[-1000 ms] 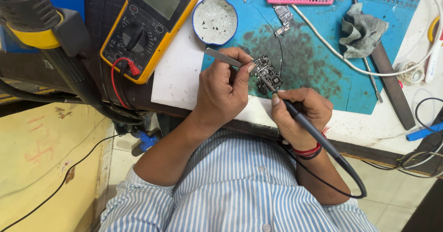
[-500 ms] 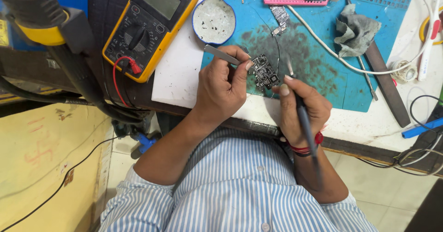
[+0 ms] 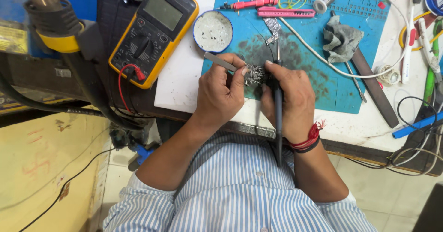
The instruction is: The person uses a soldering iron and tweezers to apply solder to multiple points on a small circuit board. The board is held steady with tweezers while the soldering iron is applied to various joints. The person works methodically across the board, focusing on different areas throughout the clip.
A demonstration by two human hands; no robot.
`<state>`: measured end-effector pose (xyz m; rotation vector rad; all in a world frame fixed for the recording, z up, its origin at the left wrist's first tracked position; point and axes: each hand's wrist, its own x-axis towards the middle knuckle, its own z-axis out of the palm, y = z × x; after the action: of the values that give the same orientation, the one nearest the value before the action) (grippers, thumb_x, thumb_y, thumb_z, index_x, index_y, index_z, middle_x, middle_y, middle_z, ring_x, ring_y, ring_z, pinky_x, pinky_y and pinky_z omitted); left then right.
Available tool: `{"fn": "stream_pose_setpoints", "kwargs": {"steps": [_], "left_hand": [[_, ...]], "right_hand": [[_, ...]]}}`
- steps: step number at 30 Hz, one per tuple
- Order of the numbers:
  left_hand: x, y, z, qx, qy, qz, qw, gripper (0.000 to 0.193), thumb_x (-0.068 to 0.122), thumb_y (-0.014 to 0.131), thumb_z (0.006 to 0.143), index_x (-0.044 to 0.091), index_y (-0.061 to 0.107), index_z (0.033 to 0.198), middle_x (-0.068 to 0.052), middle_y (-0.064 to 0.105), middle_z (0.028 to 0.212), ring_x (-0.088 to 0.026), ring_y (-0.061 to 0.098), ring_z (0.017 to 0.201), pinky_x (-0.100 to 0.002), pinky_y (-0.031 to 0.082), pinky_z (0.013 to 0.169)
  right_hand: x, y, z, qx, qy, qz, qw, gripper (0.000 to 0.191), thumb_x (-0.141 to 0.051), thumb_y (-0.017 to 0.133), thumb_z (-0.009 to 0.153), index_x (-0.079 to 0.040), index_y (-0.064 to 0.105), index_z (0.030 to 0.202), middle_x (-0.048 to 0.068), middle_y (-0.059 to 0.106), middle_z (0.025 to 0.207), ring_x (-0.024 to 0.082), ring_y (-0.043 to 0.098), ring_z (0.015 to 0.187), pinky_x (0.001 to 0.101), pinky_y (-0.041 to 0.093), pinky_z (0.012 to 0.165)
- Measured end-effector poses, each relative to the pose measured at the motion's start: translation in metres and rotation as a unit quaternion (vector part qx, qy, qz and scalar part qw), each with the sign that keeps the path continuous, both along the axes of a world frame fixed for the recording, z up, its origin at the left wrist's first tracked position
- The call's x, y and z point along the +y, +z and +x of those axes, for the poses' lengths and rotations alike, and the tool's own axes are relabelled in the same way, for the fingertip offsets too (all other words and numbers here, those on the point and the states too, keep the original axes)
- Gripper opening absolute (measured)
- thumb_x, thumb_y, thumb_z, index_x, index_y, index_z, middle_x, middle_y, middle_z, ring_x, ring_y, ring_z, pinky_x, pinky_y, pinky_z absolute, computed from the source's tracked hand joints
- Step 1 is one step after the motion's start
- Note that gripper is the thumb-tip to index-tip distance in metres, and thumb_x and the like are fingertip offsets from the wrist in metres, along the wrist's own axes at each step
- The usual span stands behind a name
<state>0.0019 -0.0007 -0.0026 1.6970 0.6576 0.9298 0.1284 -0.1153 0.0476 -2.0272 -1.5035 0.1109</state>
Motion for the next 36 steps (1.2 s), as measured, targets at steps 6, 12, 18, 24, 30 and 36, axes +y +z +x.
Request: {"fn": "stream_pose_setpoints", "kwargs": {"steps": [6, 12, 18, 24, 30, 36], "left_hand": [[0.0, 0.002, 0.0, -0.01, -0.007, -0.023, 1.0, 0.014, 0.003, 0.065, 0.103, 0.001, 0.053, 0.11, -0.008, 0.068, 0.098, -0.014, 0.067, 0.065, -0.029, 0.053, 0.058], [0.0, 0.003, -0.002, -0.003, -0.024, -0.08, 0.996, 0.01, 0.005, 0.068, 0.103, 0.003, 0.059, 0.108, -0.005, 0.069, 0.087, -0.012, 0.063, 0.06, -0.027, 0.05, 0.055], [0.001, 0.001, -0.001, -0.019, -0.058, -0.028, 0.998, 0.011, 0.005, 0.065, 0.106, 0.004, 0.057, 0.113, -0.006, 0.07, 0.094, -0.013, 0.067, 0.069, -0.027, 0.052, 0.062], [0.001, 0.0, -0.002, -0.004, -0.057, -0.004, 0.998, 0.011, 0.006, 0.066, 0.106, 0.005, 0.058, 0.114, -0.006, 0.071, 0.096, -0.015, 0.071, 0.076, -0.028, 0.055, 0.066], [0.001, 0.0, -0.001, 0.002, -0.062, 0.0, 0.998, 0.012, 0.007, 0.068, 0.105, 0.005, 0.059, 0.112, -0.007, 0.07, 0.096, -0.015, 0.071, 0.075, -0.028, 0.055, 0.066], [0.001, -0.001, -0.001, -0.003, -0.069, -0.005, 0.998, 0.012, 0.007, 0.069, 0.105, 0.004, 0.059, 0.111, -0.007, 0.071, 0.098, -0.013, 0.07, 0.074, -0.027, 0.054, 0.065]], "right_hand": [[-0.004, -0.011, 0.002, -0.002, -0.035, 0.042, 0.999, 0.041, 0.004, 0.07, 0.094, -0.005, 0.063, 0.133, 0.013, 0.071, 0.112, 0.029, 0.063, 0.097, 0.0388, 0.051, 0.088], [-0.021, -0.022, -0.003, 0.326, -0.122, 0.16, 0.924, 0.039, -0.012, 0.057, 0.098, -0.008, 0.045, 0.135, 0.0, 0.062, 0.107, 0.002, 0.055, 0.089, 0.022, 0.046, 0.077], [-0.042, -0.029, -0.009, 0.291, -0.159, 0.086, 0.94, 0.018, -0.002, 0.074, 0.099, 0.001, 0.062, 0.112, 0.005, 0.069, 0.095, 0.005, 0.062, 0.082, 0.0214, 0.049, 0.072], [-0.046, -0.032, -0.005, 0.267, -0.121, 0.081, 0.953, 0.016, 0.001, 0.079, 0.093, 0.0, 0.064, 0.096, 0.003, 0.067, 0.08, 0.003, 0.056, 0.067, 0.0197, 0.042, 0.061], [-0.044, -0.03, -0.005, 0.259, -0.127, 0.081, 0.954, 0.016, 0.001, 0.079, 0.092, 0.0, 0.063, 0.095, 0.003, 0.066, 0.078, 0.003, 0.056, 0.066, 0.0197, 0.042, 0.061], [-0.042, -0.031, -0.005, 0.265, -0.118, 0.084, 0.953, 0.016, 0.002, 0.079, 0.092, 0.001, 0.063, 0.096, 0.005, 0.069, 0.08, 0.004, 0.06, 0.067, 0.0198, 0.045, 0.061]]}}
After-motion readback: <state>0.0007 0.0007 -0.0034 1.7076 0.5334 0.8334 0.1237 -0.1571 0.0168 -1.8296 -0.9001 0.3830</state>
